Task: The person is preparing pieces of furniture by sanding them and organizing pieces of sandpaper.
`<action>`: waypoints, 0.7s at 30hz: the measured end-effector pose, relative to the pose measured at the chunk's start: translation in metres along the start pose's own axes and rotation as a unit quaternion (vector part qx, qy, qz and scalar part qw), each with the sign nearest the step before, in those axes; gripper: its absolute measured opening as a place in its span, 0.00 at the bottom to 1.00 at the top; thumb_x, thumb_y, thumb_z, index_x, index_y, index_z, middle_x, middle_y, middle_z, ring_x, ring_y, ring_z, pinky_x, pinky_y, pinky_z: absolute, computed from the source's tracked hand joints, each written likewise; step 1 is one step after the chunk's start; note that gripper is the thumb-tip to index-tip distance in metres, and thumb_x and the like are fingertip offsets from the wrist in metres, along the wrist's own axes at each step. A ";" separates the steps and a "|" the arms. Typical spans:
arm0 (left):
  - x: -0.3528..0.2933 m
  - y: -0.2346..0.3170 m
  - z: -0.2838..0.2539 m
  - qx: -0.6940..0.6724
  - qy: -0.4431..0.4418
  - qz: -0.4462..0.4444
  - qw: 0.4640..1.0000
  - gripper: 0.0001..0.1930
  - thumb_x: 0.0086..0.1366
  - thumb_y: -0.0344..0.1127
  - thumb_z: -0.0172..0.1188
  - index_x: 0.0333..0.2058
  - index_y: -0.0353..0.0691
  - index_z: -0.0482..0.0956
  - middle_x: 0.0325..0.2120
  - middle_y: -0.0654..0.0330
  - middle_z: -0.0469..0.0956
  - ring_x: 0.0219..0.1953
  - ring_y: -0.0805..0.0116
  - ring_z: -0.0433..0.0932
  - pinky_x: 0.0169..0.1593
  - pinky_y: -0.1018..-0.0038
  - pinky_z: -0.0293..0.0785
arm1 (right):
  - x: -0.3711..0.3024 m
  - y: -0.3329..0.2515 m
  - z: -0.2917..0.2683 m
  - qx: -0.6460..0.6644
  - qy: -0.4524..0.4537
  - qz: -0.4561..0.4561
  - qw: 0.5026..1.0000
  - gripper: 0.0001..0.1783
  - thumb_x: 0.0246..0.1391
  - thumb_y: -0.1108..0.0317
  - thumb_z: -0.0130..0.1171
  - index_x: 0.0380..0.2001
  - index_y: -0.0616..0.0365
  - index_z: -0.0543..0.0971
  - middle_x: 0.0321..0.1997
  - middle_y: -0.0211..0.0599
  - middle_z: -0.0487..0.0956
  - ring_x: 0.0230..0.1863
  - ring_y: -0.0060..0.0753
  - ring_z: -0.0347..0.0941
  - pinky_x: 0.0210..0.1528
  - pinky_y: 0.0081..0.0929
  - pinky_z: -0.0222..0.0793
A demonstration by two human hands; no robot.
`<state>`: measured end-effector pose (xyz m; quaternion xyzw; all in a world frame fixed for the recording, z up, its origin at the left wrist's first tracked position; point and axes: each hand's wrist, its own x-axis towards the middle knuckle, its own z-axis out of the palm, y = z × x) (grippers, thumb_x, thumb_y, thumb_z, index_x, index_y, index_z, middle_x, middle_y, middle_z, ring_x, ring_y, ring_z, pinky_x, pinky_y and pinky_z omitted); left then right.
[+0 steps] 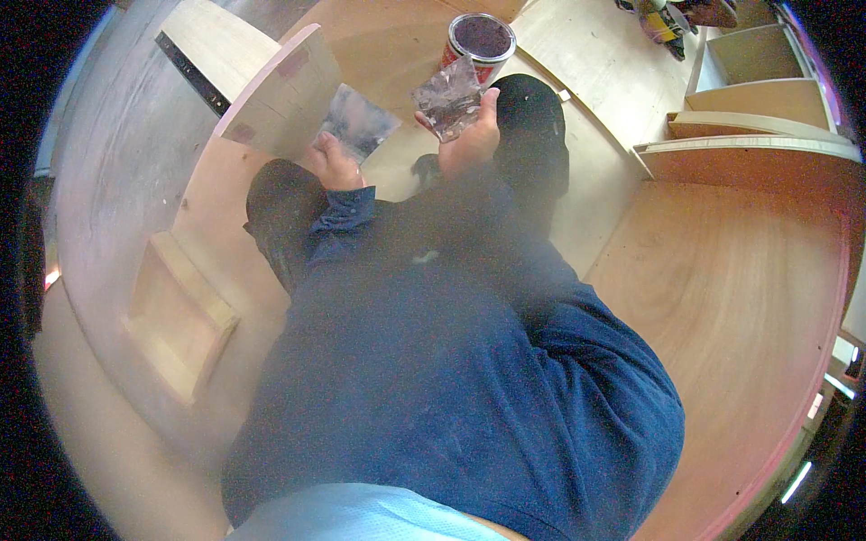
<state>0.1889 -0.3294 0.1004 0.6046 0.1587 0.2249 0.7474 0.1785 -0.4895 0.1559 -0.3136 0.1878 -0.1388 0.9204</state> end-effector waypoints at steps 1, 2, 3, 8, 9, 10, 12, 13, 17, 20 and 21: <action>0.000 -0.002 0.000 -0.027 -0.004 -0.012 1.000 0.12 0.72 0.41 0.46 0.34 0.38 0.66 0.27 0.67 0.67 0.30 0.78 0.64 0.35 0.78 0.63 | -0.001 0.002 0.001 -0.003 -0.001 0.006 1.000 0.36 0.64 0.39 0.33 0.58 0.59 0.65 0.60 0.46 0.69 0.59 0.54 0.66 0.55 0.60 0.64; 0.000 -0.003 -0.001 -0.055 -0.007 -0.024 0.998 0.12 0.72 0.41 0.46 0.34 0.38 0.66 0.27 0.67 0.68 0.30 0.78 0.64 0.36 0.78 0.63 | -0.002 0.003 0.002 -0.041 -0.028 -0.030 0.998 0.32 0.64 0.44 0.37 0.57 0.60 0.66 0.59 0.46 0.70 0.59 0.50 0.67 0.55 0.55 0.65; 0.000 -0.005 -0.001 -0.054 -0.007 -0.024 0.998 0.12 0.72 0.41 0.46 0.34 0.38 0.66 0.27 0.67 0.68 0.30 0.78 0.64 0.36 0.78 0.63 | -0.004 0.005 0.004 -0.082 -0.021 -0.059 0.995 0.29 0.65 0.48 0.40 0.57 0.61 0.66 0.57 0.46 0.71 0.58 0.47 0.67 0.55 0.49 0.67; -0.002 -0.006 -0.003 -0.168 -0.083 -0.153 0.970 0.11 0.71 0.37 0.46 0.46 0.38 0.66 0.38 0.61 0.71 0.39 0.72 0.72 0.46 0.75 0.69 | -0.023 0.010 0.020 -0.418 -0.214 -0.379 0.797 0.25 0.54 0.66 0.60 0.53 0.66 0.69 0.55 0.46 0.69 0.54 0.40 0.68 0.57 0.36 0.64; -0.002 -0.006 -0.005 -0.169 -0.081 -0.148 0.971 0.11 0.71 0.37 0.46 0.46 0.38 0.66 0.38 0.61 0.71 0.39 0.72 0.72 0.46 0.75 0.69 | -0.030 0.009 0.021 -0.503 -0.227 -0.378 0.744 0.29 0.50 0.63 0.63 0.54 0.64 0.69 0.56 0.48 0.67 0.56 0.44 0.66 0.57 0.37 0.64; -0.001 -0.005 -0.007 -0.194 -0.140 -0.169 0.956 0.15 0.72 0.40 0.43 0.50 0.37 0.64 0.43 0.58 0.71 0.43 0.67 0.73 0.49 0.71 0.70 | -0.036 0.007 0.023 -0.560 -0.245 -0.379 0.695 0.33 0.46 0.61 0.67 0.54 0.62 0.69 0.57 0.50 0.65 0.58 0.47 0.64 0.57 0.38 0.64; -0.001 -0.003 -0.009 -0.217 -0.200 -0.189 0.936 0.19 0.72 0.42 0.40 0.55 0.37 0.62 0.48 0.55 0.71 0.48 0.62 0.74 0.53 0.67 0.70 | -0.038 0.012 0.030 -0.624 -0.285 -0.376 0.622 0.38 0.40 0.50 0.69 0.54 0.55 0.71 0.61 0.53 0.61 0.62 0.55 0.59 0.61 0.51 0.56; 0.000 -0.002 -0.009 -0.309 -0.234 -0.271 0.881 0.22 0.72 0.45 0.36 0.56 0.37 0.61 0.50 0.53 0.70 0.50 0.59 0.73 0.54 0.63 0.69 | -0.038 0.013 0.031 -0.689 -0.311 -0.364 0.544 0.42 0.40 0.43 0.66 0.56 0.54 0.69 0.61 0.54 0.61 0.66 0.58 0.52 0.64 0.60 0.44; 0.002 0.004 -0.006 -0.391 -0.251 -0.334 0.820 0.29 0.72 0.52 0.27 0.60 0.36 0.59 0.55 0.51 0.69 0.55 0.53 0.70 0.59 0.56 0.65 | -0.039 0.019 0.024 -0.675 -0.242 -0.395 0.575 0.41 0.44 0.46 0.64 0.58 0.56 0.66 0.60 0.53 0.63 0.65 0.56 0.55 0.64 0.55 0.47; 0.000 0.009 -0.005 -0.421 -0.211 -0.320 0.822 0.25 0.72 0.48 0.34 0.58 0.36 0.61 0.51 0.51 0.71 0.51 0.53 0.73 0.56 0.56 0.69 | -0.034 0.027 0.017 -0.535 -0.100 -0.354 0.760 0.36 0.48 0.54 0.62 0.58 0.57 0.65 0.57 0.51 0.67 0.60 0.49 0.63 0.61 0.41 0.57; 0.000 0.010 -0.004 -0.396 -0.204 -0.282 0.849 0.21 0.71 0.42 0.42 0.57 0.36 0.62 0.50 0.52 0.72 0.49 0.55 0.75 0.53 0.58 0.72 | -0.034 0.029 0.014 -0.526 -0.054 -0.293 0.796 0.23 0.57 0.60 0.56 0.54 0.58 0.69 0.51 0.42 0.73 0.53 0.37 0.69 0.54 0.35 0.64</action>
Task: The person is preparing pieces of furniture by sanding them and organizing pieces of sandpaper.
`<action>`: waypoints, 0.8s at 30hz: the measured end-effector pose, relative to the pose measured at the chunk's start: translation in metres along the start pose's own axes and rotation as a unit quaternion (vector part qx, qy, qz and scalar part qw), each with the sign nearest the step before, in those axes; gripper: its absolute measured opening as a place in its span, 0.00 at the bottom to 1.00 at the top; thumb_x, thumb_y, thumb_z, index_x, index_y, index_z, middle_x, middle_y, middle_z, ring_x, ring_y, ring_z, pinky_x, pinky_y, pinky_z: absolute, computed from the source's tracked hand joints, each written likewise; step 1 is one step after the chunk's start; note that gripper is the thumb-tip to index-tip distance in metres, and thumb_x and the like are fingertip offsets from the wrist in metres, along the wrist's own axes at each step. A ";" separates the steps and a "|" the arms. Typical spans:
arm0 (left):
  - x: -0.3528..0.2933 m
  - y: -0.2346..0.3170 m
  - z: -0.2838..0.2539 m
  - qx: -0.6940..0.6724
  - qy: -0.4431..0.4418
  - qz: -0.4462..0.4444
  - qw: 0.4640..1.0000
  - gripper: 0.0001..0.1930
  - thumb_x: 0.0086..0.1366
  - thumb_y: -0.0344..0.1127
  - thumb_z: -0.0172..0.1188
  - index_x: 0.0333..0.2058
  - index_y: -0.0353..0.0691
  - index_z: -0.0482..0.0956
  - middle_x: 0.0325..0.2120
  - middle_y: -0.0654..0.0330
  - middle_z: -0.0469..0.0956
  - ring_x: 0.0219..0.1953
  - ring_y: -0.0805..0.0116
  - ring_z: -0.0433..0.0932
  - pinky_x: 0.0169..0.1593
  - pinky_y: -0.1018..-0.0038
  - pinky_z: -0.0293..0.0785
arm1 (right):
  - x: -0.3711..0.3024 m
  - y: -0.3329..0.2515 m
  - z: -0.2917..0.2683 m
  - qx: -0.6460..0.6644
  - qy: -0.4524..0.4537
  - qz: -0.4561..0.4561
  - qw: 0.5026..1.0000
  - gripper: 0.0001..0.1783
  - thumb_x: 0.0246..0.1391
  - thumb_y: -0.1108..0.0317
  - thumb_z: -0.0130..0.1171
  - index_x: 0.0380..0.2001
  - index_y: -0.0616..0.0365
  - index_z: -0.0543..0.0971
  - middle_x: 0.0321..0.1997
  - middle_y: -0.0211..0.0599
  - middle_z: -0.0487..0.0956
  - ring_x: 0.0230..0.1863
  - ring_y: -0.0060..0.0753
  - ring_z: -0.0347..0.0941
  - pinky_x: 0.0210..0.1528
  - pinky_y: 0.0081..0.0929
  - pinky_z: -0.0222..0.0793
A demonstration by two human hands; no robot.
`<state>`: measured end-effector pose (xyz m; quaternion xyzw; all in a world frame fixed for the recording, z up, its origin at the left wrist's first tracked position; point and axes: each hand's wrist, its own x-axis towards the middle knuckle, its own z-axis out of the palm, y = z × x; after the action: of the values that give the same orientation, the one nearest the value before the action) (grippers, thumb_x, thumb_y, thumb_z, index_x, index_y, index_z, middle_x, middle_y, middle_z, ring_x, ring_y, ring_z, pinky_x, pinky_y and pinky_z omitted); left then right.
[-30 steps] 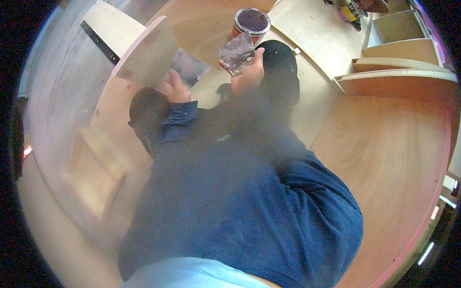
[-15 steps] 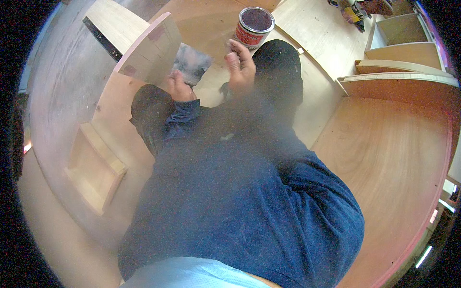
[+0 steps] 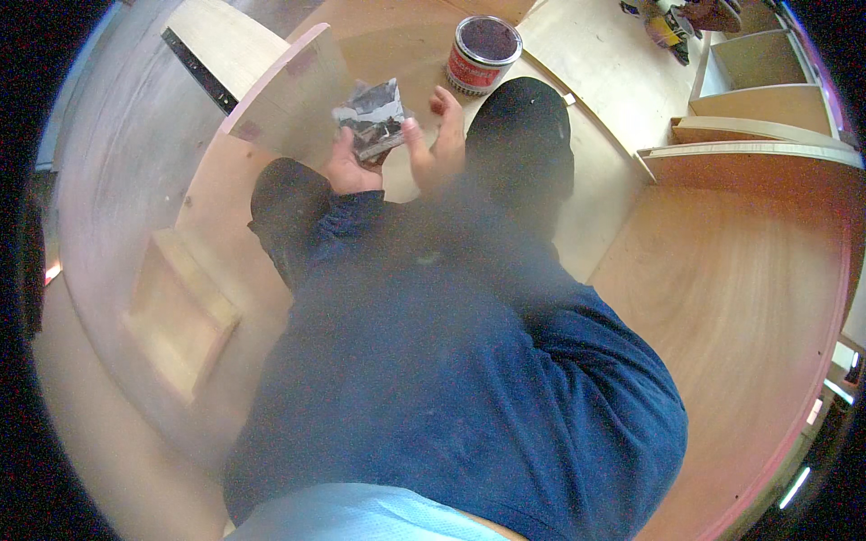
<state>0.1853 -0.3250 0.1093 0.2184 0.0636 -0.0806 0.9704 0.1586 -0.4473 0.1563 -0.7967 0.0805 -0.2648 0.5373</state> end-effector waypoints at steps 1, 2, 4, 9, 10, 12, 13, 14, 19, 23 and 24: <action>0.000 -0.001 0.001 0.033 -0.011 0.040 0.999 0.19 0.69 0.36 0.49 0.55 0.36 0.63 0.48 0.54 0.73 0.46 0.58 0.76 0.50 0.61 0.75 | 0.001 0.005 0.001 0.002 0.009 -0.006 1.000 0.23 0.57 0.60 0.56 0.54 0.58 0.69 0.51 0.42 0.73 0.53 0.37 0.69 0.54 0.35 0.64; 0.001 -0.003 0.001 0.037 0.003 0.036 0.999 0.19 0.69 0.36 0.49 0.55 0.36 0.63 0.48 0.54 0.73 0.46 0.58 0.76 0.50 0.61 0.75 | 0.004 0.010 0.000 0.155 -0.058 0.195 0.967 0.21 0.60 0.61 0.53 0.53 0.59 0.70 0.48 0.40 0.74 0.51 0.34 0.70 0.51 0.36 0.66; 0.003 -0.007 0.001 0.111 0.004 0.067 0.992 0.22 0.59 0.21 0.59 0.52 0.37 0.65 0.45 0.56 0.75 0.44 0.63 0.77 0.46 0.67 0.77 | 0.003 0.017 0.001 0.319 -0.091 0.429 0.840 0.17 0.65 0.62 0.46 0.49 0.61 0.74 0.40 0.35 0.78 0.42 0.26 0.72 0.44 0.33 0.70; 0.005 -0.010 0.000 0.200 -0.044 0.094 0.974 0.25 0.56 0.20 0.62 0.51 0.38 0.65 0.43 0.58 0.75 0.43 0.66 0.76 0.46 0.69 0.77 | 0.001 0.026 0.005 0.284 -0.117 0.341 0.888 0.14 0.64 0.63 0.49 0.43 0.62 0.76 0.35 0.32 0.78 0.33 0.24 0.73 0.39 0.26 0.71; 0.004 -0.010 0.000 0.259 -0.061 0.097 0.959 0.26 0.56 0.22 0.63 0.53 0.38 0.64 0.44 0.58 0.74 0.45 0.65 0.76 0.45 0.69 0.77 | 0.001 0.026 0.005 0.247 -0.098 0.340 0.902 0.13 0.63 0.64 0.50 0.41 0.62 0.77 0.34 0.31 0.78 0.31 0.23 0.73 0.38 0.24 0.71; 0.001 -0.008 0.002 0.255 -0.044 0.069 0.964 0.26 0.56 0.22 0.63 0.53 0.38 0.65 0.43 0.58 0.75 0.43 0.66 0.76 0.43 0.71 0.77 | 0.002 0.025 0.004 0.259 -0.086 0.313 0.910 0.12 0.63 0.64 0.50 0.40 0.62 0.77 0.33 0.30 0.78 0.30 0.23 0.73 0.37 0.24 0.71; -0.001 -0.008 0.002 0.255 -0.024 0.026 0.966 0.25 0.56 0.22 0.63 0.52 0.37 0.65 0.42 0.59 0.75 0.41 0.67 0.77 0.40 0.72 0.78 | 0.003 0.024 0.003 0.248 -0.053 0.319 0.913 0.11 0.63 0.64 0.51 0.38 0.61 0.77 0.31 0.30 0.78 0.30 0.22 0.72 0.36 0.24 0.71; -0.001 -0.008 0.002 0.254 -0.021 0.030 0.966 0.25 0.56 0.22 0.63 0.52 0.37 0.65 0.42 0.59 0.75 0.41 0.67 0.77 0.40 0.72 0.78 | 0.004 0.024 0.002 0.257 -0.059 0.301 0.916 0.11 0.63 0.64 0.51 0.38 0.61 0.77 0.31 0.30 0.78 0.30 0.22 0.72 0.36 0.24 0.71; 0.002 -0.014 -0.006 0.248 0.021 -0.002 0.968 0.22 0.56 0.22 0.64 0.48 0.36 0.66 0.36 0.58 0.78 0.35 0.71 0.79 0.30 0.78 0.78 | 0.012 0.032 -0.003 0.256 0.064 0.300 0.917 0.10 0.63 0.64 0.50 0.33 0.59 0.75 0.29 0.29 0.76 0.29 0.21 0.72 0.34 0.22 0.70; 0.005 -0.014 -0.017 0.259 -0.001 -0.012 0.966 0.19 0.57 0.22 0.63 0.46 0.36 0.69 0.35 0.59 0.77 0.33 0.73 0.78 0.29 0.79 0.77 | 0.024 0.044 -0.001 0.278 0.159 0.212 0.923 0.10 0.64 0.64 0.49 0.32 0.57 0.75 0.28 0.28 0.76 0.25 0.19 0.69 0.30 0.20 0.67; 0.006 -0.014 -0.018 0.259 -0.002 -0.022 0.966 0.17 0.57 0.22 0.62 0.45 0.39 0.69 0.36 0.61 0.77 0.33 0.73 0.77 0.29 0.80 0.75 | 0.023 0.045 -0.004 0.275 0.142 0.199 0.930 0.10 0.65 0.65 0.48 0.33 0.58 0.75 0.29 0.29 0.76 0.26 0.20 0.70 0.29 0.20 0.68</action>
<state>0.1865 -0.3304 0.0860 0.4606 0.0437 -0.1160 0.8789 0.1835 -0.4783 0.1243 -0.5395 0.2366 -0.2743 0.7601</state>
